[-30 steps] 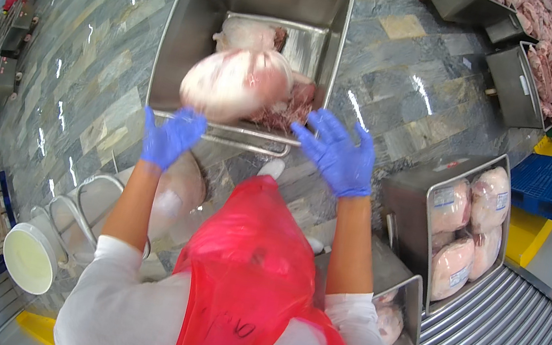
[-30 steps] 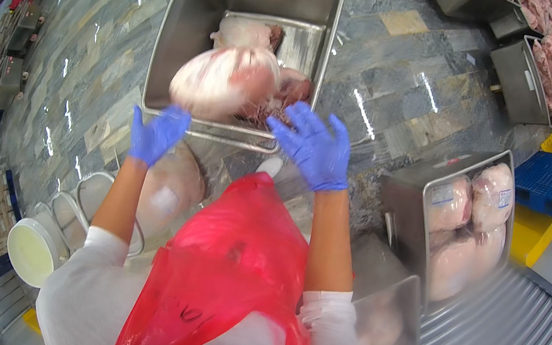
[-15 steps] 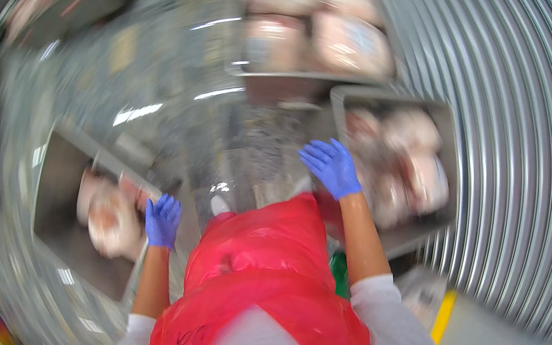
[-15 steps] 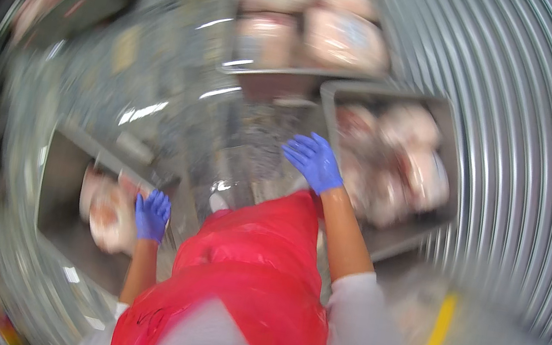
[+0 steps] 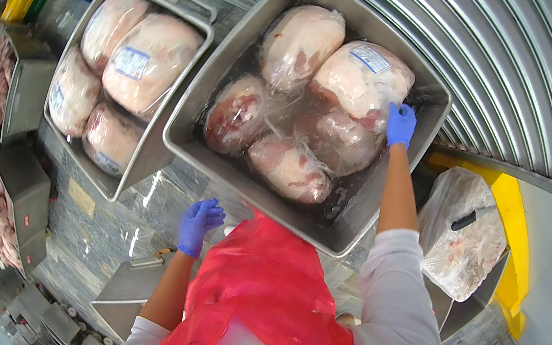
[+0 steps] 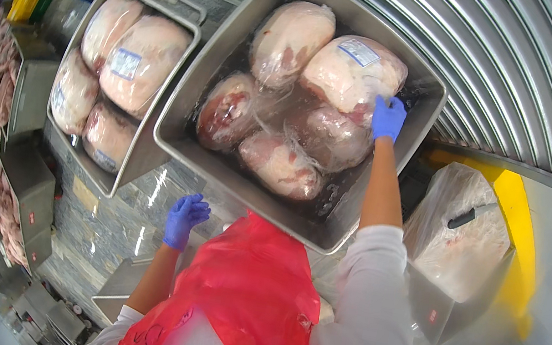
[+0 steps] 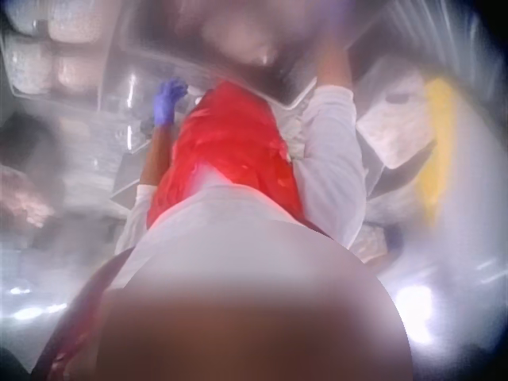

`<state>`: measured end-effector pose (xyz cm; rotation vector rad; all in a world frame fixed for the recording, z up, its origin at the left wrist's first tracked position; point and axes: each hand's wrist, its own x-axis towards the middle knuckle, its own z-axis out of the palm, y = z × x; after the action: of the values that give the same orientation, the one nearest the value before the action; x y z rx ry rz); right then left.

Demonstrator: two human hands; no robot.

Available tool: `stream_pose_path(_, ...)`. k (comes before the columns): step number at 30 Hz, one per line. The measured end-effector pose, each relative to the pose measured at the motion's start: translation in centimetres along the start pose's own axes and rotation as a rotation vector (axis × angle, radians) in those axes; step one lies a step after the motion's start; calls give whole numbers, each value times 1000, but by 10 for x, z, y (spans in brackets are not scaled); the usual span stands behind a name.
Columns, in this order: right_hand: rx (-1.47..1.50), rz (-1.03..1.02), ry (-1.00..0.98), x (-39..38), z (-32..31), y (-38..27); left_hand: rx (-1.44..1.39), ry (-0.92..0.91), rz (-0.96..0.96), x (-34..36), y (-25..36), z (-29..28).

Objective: The person removes vacuum-sealed packages of meat from a metal bin, opens the plastic, and places the meat into another bin. The person repeats this process for multiple packages, handling each one individually.

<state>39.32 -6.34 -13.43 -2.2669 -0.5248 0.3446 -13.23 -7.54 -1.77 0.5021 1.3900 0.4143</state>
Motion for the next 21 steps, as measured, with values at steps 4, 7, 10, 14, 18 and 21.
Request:
stream_pose_path(4, 222, 324, 31, 65, 21, 21, 156, -47, -32, 18, 22, 24)
stream_pose_path(7, -20, 441, 61, 54, 41, -23, 204, 3, -16, 32, 42, 29)
stream_pose_path(10, -192, 485, 125, 26, 35, -57, 249, -5, 3, 54, 56, 41)
stream_pose_path(14, -275, 514, 172, 24, 33, -65, 318, -194, 146, 113, 81, 111)
stream_pose_path(18, -251, 543, 164, 23, 26, -68, 543, -457, 544, 203, 118, 247)
stream_pose_path(21, -229, 503, 99, 30, 32, -66, 704, -474, 1030, 301, 144, 349)
